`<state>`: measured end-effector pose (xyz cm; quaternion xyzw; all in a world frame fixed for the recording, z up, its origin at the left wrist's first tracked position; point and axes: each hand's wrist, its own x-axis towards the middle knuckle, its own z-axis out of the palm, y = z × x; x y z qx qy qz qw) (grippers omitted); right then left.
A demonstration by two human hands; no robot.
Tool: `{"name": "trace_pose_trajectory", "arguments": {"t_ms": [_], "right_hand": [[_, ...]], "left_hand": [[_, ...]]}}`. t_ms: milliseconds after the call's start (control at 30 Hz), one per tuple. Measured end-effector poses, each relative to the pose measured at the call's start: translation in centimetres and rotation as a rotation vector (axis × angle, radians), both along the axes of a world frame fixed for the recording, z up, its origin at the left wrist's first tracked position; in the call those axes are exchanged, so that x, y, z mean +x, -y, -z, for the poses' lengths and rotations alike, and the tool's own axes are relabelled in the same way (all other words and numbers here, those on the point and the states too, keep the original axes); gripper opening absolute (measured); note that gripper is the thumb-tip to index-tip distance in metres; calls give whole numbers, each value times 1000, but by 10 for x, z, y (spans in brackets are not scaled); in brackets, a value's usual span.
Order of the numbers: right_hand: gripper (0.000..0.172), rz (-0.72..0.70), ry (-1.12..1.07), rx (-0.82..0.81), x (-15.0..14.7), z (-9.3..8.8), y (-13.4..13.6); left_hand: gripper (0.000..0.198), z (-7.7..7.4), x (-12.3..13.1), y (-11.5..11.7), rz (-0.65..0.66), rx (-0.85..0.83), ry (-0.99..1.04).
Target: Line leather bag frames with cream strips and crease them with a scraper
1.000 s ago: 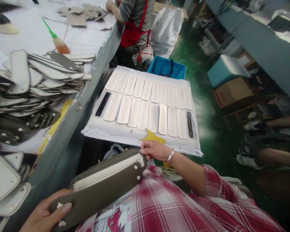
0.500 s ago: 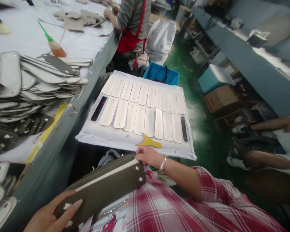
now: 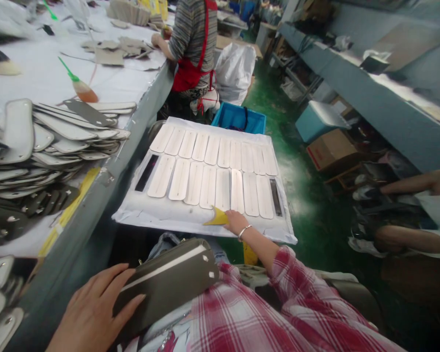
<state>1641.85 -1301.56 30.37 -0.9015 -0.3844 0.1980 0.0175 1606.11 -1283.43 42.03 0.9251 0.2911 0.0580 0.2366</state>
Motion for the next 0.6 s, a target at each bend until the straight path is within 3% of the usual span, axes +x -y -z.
{"name": "trace_pose_trajectory", "arguments": {"t_ms": [100,167,400,600], "right_hand": [[38,-4,-1,-69,8,8,-8],[39,-8,11,-86,10,9,-10],[55,-22,-23,-100,20,1,-15],[23,-97,-170,-16,17,-21,-8]], "left_hand": [[46,-4,30,5,174,85,-62],[43,-3,50,8,254,55,-75],[43,1,116,12,439,-268,-114],[51,9,147,0,398,-468,-174]]}}
